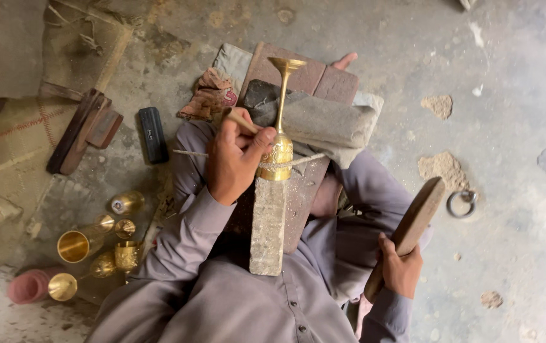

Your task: The person sits on the floor and uses a wooden mallet and a metal punch to hammer a brass candlestick holder that is secured on a stone anvil. They repeatedly strike the punch to shape or emboss the metal surface.

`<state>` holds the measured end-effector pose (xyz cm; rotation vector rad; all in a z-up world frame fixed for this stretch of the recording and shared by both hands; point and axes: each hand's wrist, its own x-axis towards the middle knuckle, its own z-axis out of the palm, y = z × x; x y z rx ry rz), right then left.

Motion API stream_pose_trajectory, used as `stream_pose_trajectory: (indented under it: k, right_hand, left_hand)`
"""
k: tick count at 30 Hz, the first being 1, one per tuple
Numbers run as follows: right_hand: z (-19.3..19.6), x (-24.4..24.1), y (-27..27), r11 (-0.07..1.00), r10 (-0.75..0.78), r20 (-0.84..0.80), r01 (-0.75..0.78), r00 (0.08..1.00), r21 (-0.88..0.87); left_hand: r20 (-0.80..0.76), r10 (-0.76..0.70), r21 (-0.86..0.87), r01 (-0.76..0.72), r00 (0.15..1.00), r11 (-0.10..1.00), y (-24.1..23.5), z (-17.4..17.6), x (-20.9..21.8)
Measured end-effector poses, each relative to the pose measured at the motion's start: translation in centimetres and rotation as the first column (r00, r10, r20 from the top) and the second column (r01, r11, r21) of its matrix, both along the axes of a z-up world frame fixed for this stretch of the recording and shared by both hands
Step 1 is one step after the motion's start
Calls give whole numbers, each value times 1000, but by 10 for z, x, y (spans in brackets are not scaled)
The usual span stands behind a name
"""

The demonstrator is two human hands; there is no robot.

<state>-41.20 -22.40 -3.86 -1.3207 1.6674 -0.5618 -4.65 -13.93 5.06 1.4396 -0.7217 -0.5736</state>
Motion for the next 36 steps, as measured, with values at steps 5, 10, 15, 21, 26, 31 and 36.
stream_pose_trajectory:
  k: [5, 10, 15, 21, 26, 31, 36]
  right_hand:
    - [52, 35, -33, 908, 311, 91, -267, 946, -322]
    - [102, 98, -76, 563, 501, -283, -557, 818, -611]
    - [159, 171, -104, 60, 362, -624, -685, 693, -726]
    - [214, 214, -93, -255, 152, -818, -778, 555, -575]
    - [235, 218, -76, -344, 102, -865, -798, 492, -495]
    - [245, 218, -66, -345, -42, -905, -856, 424, -385]
    - [249, 209, -62, -370, 147, -829, -748, 539, -552]
  left_hand:
    - [-15, 42, -100, -44, 999, 994, -2, -15, -11]
    - [303, 92, -91, -67, 948, 994, -3, -20, -13]
    - [115, 47, -66, -40, 992, 997, -7, -16, -9]
    - [312, 54, -50, -40, 948, 998, -4, -20, -10]
    - [206, 83, -40, -76, 975, 996, -3, -22, -14]
    - [376, 142, -64, -128, 916, 990, 1, -21, -22]
    - [469, 244, -38, -257, 849, 966, 3, -40, -30]
